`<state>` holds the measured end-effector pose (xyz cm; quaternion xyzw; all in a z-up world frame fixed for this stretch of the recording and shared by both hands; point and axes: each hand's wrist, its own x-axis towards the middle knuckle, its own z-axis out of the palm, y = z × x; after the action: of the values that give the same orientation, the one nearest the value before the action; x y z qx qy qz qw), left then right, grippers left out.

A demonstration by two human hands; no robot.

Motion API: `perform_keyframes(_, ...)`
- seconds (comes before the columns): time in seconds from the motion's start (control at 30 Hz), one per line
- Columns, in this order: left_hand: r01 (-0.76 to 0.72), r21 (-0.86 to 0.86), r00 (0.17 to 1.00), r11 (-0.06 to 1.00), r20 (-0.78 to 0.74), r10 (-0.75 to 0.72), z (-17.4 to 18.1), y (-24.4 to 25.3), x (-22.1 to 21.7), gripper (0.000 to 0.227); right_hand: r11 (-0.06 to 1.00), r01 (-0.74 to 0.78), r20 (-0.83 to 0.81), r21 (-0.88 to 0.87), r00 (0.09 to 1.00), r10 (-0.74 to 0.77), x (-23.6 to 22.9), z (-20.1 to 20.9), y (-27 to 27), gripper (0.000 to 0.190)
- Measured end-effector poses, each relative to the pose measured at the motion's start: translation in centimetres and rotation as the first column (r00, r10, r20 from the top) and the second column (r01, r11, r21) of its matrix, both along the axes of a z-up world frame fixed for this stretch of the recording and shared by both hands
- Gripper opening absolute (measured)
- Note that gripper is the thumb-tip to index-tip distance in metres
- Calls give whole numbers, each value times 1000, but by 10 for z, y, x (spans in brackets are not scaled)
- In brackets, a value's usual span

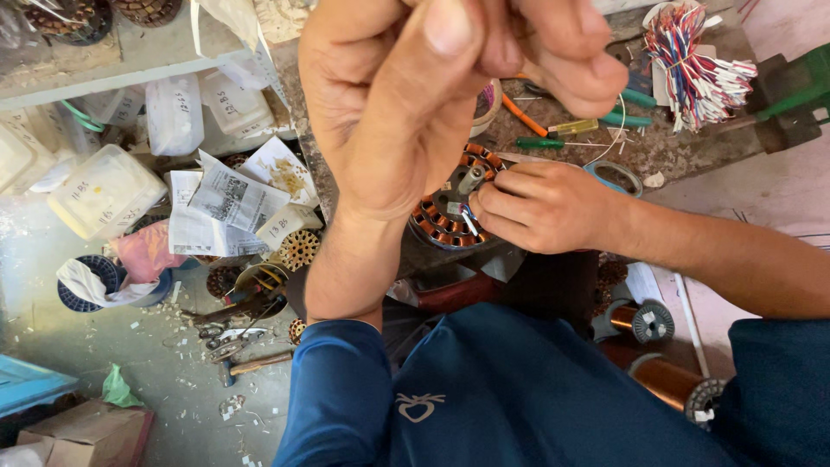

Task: The person twists and connects colored wires to a circular copper-wound electrical component on a cluttered workbench. They use pliers to strip wire ends and secure connections, then apply electrical tape to insulate the joined wires.

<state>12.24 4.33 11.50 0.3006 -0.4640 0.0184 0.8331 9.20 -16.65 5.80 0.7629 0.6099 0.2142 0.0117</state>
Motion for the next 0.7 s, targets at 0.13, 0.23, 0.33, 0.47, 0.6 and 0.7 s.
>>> perform_keyframes(0.13, -12, -30, 1000, 999, 15, 12, 0, 2, 3, 38, 999, 4, 54, 50, 999, -6, 0, 1, 0, 27)
perform_keyframes(0.23, -23, -70, 999, 997, 28, 25, -1, 0, 7, 38, 997, 76, 66, 18, 995, -77, -6, -2, 3, 28)
perform_keyframes(0.33, -15, -102, 1000, 995, 18, 17, -3, -4, 6, 38, 989, 149, 87, 5, 985, -149, -14, -5, 5, 29)
perform_keyframes(0.47, -6, -122, 999, 992, -34, 2, -4, -9, 1, 31, 950, 284, -1, 131, 958, -286, -24, -12, 2, 28)
perform_keyframes(0.6, -158, 12, 987, 987, -26, 158, 0, 5, 0, 16, 786, 431, -351, 443, 890, -291, -36, -33, -2, 23)
perform_keyframes(0.7, -327, 126, 944, 937, -6, 330, -2, 18, -7, 27, 559, 602, -570, 570, 780, -259, -58, -63, -2, 27)
